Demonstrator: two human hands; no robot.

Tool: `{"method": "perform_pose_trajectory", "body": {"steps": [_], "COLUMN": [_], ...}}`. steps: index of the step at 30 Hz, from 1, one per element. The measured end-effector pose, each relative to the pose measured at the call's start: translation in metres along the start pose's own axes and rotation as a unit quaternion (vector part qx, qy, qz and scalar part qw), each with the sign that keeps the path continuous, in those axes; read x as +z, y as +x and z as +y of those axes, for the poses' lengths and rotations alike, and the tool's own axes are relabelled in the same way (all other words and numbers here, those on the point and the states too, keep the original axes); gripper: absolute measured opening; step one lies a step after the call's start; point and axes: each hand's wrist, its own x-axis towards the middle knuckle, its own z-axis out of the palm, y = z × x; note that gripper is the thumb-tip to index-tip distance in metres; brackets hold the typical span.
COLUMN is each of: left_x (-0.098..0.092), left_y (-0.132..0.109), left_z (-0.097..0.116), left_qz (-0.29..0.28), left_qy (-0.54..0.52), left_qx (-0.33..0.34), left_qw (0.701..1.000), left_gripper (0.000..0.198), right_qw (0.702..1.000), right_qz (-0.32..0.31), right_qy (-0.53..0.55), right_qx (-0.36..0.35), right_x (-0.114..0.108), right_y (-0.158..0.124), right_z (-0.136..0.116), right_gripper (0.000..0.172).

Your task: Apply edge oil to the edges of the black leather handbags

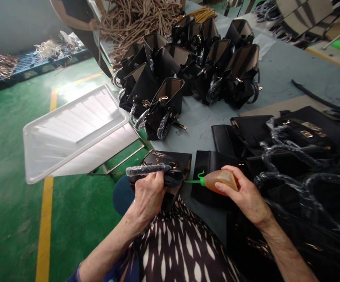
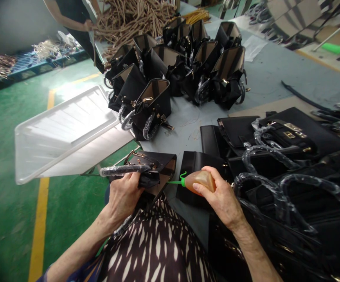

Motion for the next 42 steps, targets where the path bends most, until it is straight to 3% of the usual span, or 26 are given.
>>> {"method": "perform_pose_trajectory", "body": {"steps": [16,32,42], "left_x": [-0.004,0.001,-0.001], "left_y": [0.003,0.003,0.005], "left_z": [0.003,0.0,0.0], "left_qz": [-0.028,0.017,-0.003], "left_qy": [0.007,0.001,0.018], "left_qx": [-0.011,0.008,0.008], "left_qw": [1.0,1.0,1.0], "left_gripper": [0.013,0.018,0.017], "right_qw": [0.997,0.993,0.99], "right_qz": [-0.053,-0.086,-0.111], "right_qy": [0.051,0.07,0.077], "right_qx": [0.035,0.043,0.045], "right_x": [0.002,0.006,0.007], "right_y": [-0.017,-0.03,-0.037], "right_z": [-0.015,-0.019,-0.027], "right_gripper": [0.048,0.053,0.051]}}
